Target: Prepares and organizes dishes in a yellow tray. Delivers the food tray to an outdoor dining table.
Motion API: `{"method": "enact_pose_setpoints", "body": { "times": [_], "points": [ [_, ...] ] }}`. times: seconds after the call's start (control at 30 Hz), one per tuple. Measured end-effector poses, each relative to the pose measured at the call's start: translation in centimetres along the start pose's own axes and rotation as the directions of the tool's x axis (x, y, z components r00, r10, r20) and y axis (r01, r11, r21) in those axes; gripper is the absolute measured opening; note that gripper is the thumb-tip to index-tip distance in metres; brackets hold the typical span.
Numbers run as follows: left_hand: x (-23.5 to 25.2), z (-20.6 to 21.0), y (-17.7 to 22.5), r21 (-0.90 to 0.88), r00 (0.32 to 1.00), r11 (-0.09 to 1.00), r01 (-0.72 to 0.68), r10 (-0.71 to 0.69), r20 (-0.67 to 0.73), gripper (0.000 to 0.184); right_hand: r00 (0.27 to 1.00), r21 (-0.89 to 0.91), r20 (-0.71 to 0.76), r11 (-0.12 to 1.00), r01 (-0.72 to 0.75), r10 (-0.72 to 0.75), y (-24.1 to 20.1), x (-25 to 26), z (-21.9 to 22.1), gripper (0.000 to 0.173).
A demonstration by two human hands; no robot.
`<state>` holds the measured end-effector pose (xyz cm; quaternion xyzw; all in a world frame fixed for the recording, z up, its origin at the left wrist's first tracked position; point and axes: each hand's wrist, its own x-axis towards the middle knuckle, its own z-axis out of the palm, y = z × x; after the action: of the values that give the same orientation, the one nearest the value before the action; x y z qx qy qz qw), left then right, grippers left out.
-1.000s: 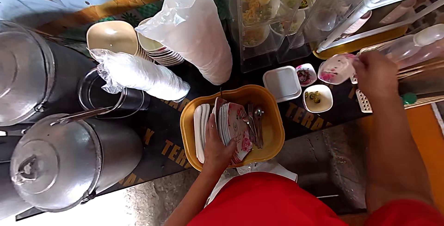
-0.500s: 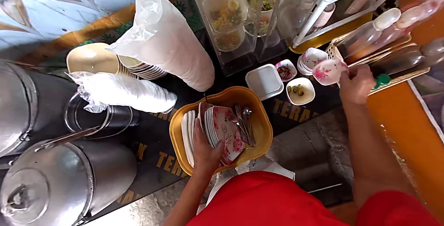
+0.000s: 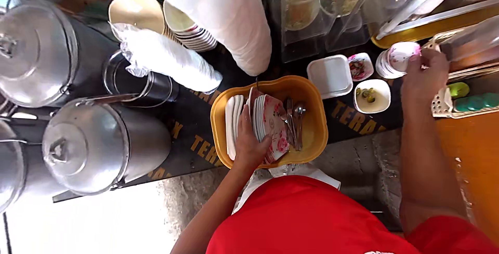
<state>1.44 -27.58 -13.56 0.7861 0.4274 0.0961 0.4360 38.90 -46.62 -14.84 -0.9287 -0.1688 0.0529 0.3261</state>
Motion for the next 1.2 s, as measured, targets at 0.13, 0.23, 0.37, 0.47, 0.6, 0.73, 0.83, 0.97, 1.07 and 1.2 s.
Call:
{"method": "enact_pose_setpoints", "body": {
  "times": [0.13, 0.23, 0.37, 0.47, 0.6, 0.73, 0.83, 0.97, 1.07, 1.2],
  "points": [
    [0.1, 0.1, 0.0, -0.002, 1.0, 1.0, -0.004, 0.004, -0.009, 0.106, 0.864, 0.084, 0.446, 0.972, 0.218, -0.232, -7.5, -11.5, 4.4, 0.039],
    [0.1, 0.1, 0.1, 0.009, 1.0, 1.0, -0.025, 0.025, -0.011, 0.106, 0.64, -0.19, 0.767, 0.967, 0.169, 0.039, -10.8, -15.0, 9.4, 0.044],
    [0.0, 0.0, 0.5, 0.014, 1.0, 1.0, -0.01, 0.01, -0.004, 0.104, 0.656, -0.358, 0.729, 0.926, 0.118, 0.198, -10.7, -14.8, 14.4, 0.052],
    [0.0, 0.0, 0.5, 0.022, 1.0, 1.0, -0.017, 0.017, -0.005, 0.105, 0.683, -0.402, 0.694, 0.91, 0.103, 0.229, -10.8, -14.5, 15.9, 0.068],
    [0.1, 0.0, 0.2, 0.011, 0.999, 0.999, -0.05, 0.05, 0.011, 0.104, 0.707, -0.43, 0.644, 0.903, 0.021, 0.291, -11.0, -15.0, 16.7, 0.066],
    [0.3, -0.3, 0.3, -0.012, 0.998, 0.998, -0.059, 0.059, 0.036, 0.101, 0.74, -0.431, 0.616, 0.902, 0.029, 0.271, -11.0, -14.7, 17.6, 0.05],
    [0.4, -0.5, 0.1, -0.016, 0.996, 0.997, -0.074, 0.075, 0.039, 0.1, 0.732, -0.239, 0.646, 0.968, -0.076, 0.217, -10.6, -14.0, 16.2, 0.045],
    [0.3, -0.4, 0.4, -0.007, 0.998, 0.999, -0.052, 0.053, 0.036, 0.1, 0.743, 0.232, 0.664, 0.922, -0.311, 0.084, -10.3, -14.6, 12.4, 0.036],
    [0.3, 0.0, 0.4, -0.003, 0.985, 0.989, -0.147, 0.147, 0.092, 0.092, 0.775, 0.446, 0.631, 0.828, -0.34, -0.022, -12.5, -16.1, 9.1, 0.022],
    [0.8, 0.4, 0.2, -0.038, 0.906, 0.952, -0.304, 0.301, 0.298, 0.075, 0.827, 0.411, 0.558, 0.887, -0.211, -0.062, -13.7, -17.2, 7.7, 0.035]
  ]
}}
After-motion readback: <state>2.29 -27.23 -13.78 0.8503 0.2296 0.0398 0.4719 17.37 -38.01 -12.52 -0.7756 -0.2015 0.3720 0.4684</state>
